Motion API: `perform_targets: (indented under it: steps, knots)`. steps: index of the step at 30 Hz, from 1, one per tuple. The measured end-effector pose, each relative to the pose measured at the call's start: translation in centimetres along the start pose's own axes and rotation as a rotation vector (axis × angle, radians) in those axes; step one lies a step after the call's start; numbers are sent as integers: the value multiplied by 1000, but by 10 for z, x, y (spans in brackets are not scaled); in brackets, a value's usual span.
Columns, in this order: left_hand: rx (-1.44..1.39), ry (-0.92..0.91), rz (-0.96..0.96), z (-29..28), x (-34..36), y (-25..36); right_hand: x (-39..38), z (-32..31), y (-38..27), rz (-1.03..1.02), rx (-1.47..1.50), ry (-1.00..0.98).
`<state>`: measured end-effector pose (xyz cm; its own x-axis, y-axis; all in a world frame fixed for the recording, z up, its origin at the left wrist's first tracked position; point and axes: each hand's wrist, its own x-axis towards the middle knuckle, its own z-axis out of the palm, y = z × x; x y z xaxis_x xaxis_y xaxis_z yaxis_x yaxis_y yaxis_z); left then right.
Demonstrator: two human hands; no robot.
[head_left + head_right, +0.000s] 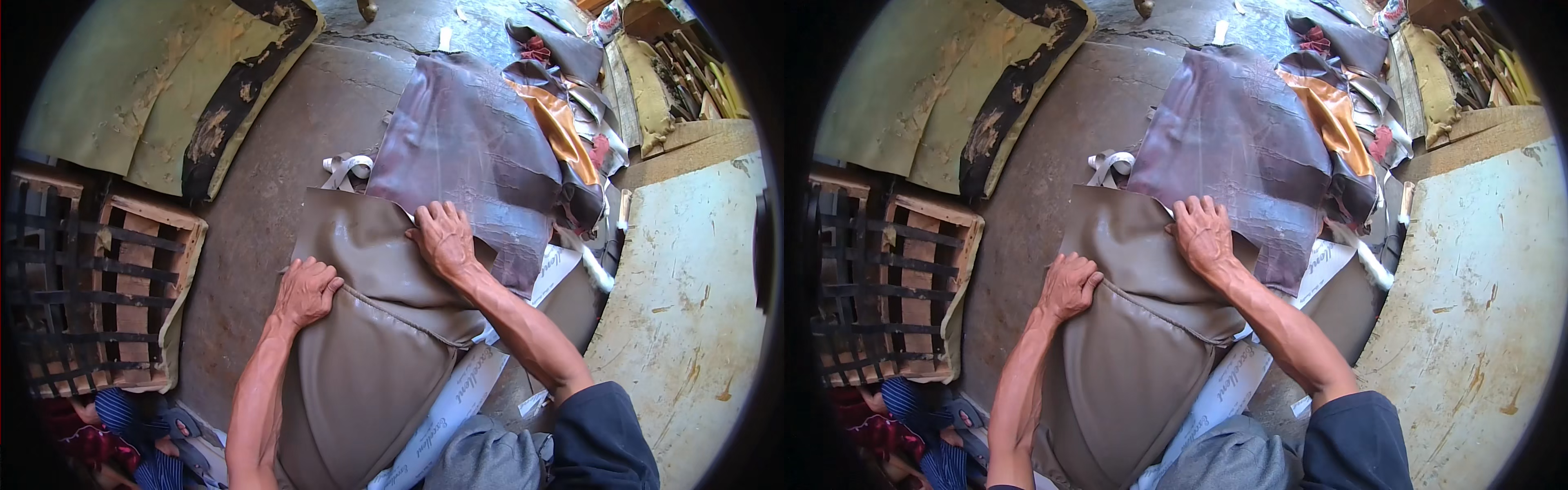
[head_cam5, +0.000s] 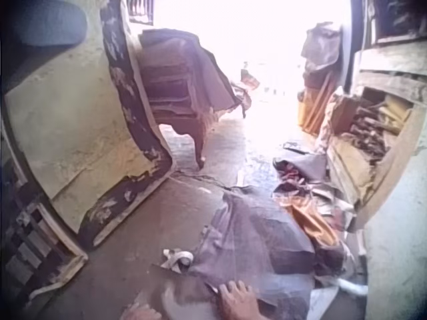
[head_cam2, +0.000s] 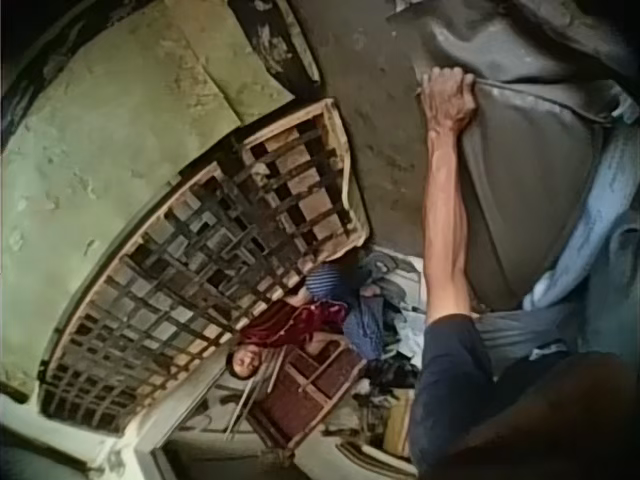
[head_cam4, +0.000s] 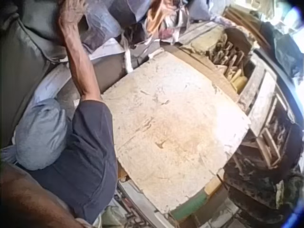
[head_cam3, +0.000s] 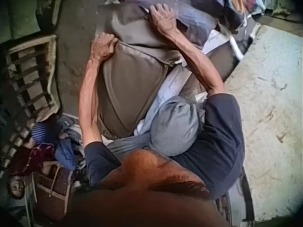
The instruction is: The person adjusts and aligns upholstery fabric on the floor, trims it with scissors, and fits a foam cushion inside the fabric cover.
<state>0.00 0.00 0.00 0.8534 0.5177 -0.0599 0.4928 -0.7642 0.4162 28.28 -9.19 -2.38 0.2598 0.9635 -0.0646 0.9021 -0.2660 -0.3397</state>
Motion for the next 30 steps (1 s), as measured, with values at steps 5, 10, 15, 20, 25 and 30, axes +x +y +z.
perform_targets:
  steps: [5,10,15,20,25,30]
  knots:
    - [35,54,4,-2,2,-6,25,5,34,-110,111,44]
    - [34,69,53,6,4,1,36,-28,54,-118,-87,274]
    - [49,52,33,2,0,3,-43,-42,-6,-440,396,232]
    - [73,79,49,2,2,-1,-98,-6,-9,-265,762,-332]
    - [115,111,39,-7,-4,1,-94,-8,-12,-136,838,-421]
    - [124,227,116,-45,-13,24,-120,-44,-6,-184,623,-154]
